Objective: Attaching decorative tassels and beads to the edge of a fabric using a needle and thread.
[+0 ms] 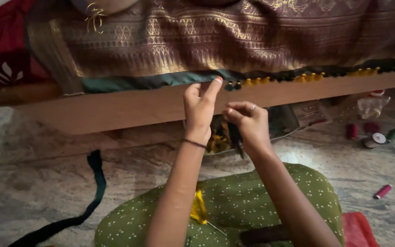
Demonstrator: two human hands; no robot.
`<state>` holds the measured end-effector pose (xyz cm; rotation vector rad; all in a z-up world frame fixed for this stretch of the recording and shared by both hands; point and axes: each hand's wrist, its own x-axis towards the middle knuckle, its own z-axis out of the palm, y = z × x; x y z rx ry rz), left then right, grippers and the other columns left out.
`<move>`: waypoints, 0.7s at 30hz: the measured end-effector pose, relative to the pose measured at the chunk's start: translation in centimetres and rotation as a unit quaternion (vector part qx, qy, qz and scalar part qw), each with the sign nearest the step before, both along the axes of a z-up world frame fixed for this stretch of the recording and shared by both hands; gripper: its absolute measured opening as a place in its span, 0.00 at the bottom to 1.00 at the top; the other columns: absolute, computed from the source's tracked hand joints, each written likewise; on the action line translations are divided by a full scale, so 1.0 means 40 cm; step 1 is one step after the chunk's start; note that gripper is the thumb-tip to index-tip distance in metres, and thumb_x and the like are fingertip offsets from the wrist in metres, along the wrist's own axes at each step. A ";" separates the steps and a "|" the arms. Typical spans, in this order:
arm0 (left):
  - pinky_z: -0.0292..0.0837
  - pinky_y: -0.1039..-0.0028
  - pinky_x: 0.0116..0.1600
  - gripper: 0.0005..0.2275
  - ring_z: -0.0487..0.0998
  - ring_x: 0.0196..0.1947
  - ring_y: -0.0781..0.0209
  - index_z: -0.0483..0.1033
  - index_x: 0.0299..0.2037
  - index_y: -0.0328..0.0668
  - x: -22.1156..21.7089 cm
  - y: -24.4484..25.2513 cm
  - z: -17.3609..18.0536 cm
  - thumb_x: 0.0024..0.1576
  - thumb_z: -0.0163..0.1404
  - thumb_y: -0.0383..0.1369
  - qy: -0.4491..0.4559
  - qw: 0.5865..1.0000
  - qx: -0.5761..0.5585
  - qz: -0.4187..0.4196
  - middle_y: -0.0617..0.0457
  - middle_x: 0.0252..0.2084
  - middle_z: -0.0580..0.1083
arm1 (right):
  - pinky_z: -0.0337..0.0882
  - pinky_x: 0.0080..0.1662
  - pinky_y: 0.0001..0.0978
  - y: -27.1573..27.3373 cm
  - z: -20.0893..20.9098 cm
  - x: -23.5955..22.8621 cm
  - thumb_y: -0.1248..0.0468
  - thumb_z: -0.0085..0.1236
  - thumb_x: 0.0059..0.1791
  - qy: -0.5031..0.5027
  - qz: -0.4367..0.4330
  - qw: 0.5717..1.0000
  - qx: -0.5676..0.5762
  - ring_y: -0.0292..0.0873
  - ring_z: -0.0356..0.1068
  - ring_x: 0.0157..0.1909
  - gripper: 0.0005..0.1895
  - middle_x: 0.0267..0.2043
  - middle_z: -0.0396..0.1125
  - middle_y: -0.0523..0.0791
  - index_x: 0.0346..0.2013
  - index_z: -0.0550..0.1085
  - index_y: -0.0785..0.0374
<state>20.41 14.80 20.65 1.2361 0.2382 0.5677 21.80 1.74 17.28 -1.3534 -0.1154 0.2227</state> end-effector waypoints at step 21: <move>0.68 0.81 0.44 0.05 0.73 0.38 0.76 0.80 0.37 0.32 -0.085 0.005 0.053 0.62 0.54 0.27 -0.064 0.995 0.001 -0.076 0.58 0.37 0.78 | 0.76 0.49 0.28 0.027 0.056 -0.049 0.75 0.62 0.49 -0.076 -0.026 0.993 0.089 0.38 0.77 0.42 0.06 0.39 0.77 0.49 0.40 0.79 0.74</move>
